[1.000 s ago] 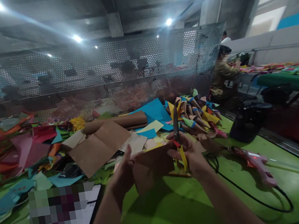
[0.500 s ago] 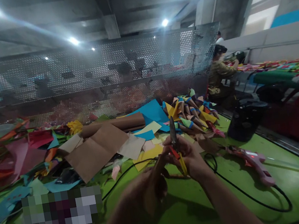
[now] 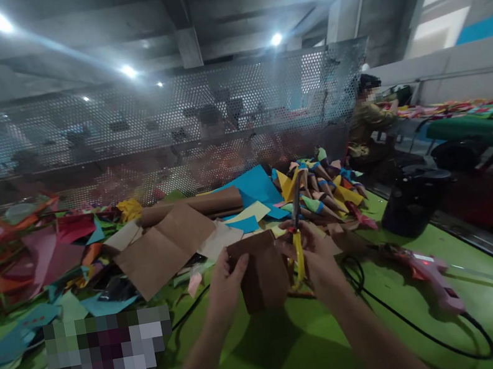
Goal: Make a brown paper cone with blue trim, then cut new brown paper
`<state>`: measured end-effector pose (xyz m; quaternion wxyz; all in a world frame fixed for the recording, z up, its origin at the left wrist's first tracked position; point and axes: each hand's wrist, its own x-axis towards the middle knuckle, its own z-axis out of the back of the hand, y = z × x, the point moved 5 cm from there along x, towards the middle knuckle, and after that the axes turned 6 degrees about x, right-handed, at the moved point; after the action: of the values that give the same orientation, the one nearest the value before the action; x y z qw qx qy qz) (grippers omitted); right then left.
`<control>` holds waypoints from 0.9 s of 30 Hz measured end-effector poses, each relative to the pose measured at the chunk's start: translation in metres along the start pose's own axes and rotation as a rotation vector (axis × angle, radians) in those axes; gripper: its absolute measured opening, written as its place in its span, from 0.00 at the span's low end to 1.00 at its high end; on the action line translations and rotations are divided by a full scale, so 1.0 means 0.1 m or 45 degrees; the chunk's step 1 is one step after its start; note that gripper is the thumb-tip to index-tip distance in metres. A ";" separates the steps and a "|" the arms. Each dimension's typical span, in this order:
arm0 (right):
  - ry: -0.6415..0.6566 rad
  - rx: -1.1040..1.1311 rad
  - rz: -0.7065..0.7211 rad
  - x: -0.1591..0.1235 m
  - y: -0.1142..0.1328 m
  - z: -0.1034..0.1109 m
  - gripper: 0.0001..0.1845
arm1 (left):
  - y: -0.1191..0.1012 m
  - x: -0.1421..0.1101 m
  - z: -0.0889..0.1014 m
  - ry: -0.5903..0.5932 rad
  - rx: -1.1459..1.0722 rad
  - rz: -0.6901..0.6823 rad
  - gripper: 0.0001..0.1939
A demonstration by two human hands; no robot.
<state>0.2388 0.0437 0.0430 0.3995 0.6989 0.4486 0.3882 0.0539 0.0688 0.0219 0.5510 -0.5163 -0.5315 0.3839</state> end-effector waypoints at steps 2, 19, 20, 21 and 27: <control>-0.009 -0.027 0.007 0.00 -0.03 0.01 0.28 | 0.00 0.00 -0.01 0.009 0.084 -0.033 0.12; -0.028 -0.027 0.028 0.00 -0.03 0.01 0.27 | -0.12 -0.03 -0.01 0.011 0.053 0.003 0.10; -0.028 -0.032 0.026 0.00 -0.04 0.02 0.27 | -0.12 -0.03 -0.01 0.016 0.041 0.007 0.10; -0.029 -0.035 0.022 0.00 -0.05 0.02 0.27 | -0.11 -0.03 -0.01 0.021 0.028 0.010 0.10; -0.044 -0.026 0.021 -0.01 -0.03 0.00 0.27 | -0.11 -0.02 -0.02 0.013 0.010 0.000 0.09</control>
<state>0.2382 0.0438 0.0403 0.4110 0.7051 0.4319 0.3840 0.0545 0.0647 0.0322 0.5558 -0.5160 -0.5272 0.3833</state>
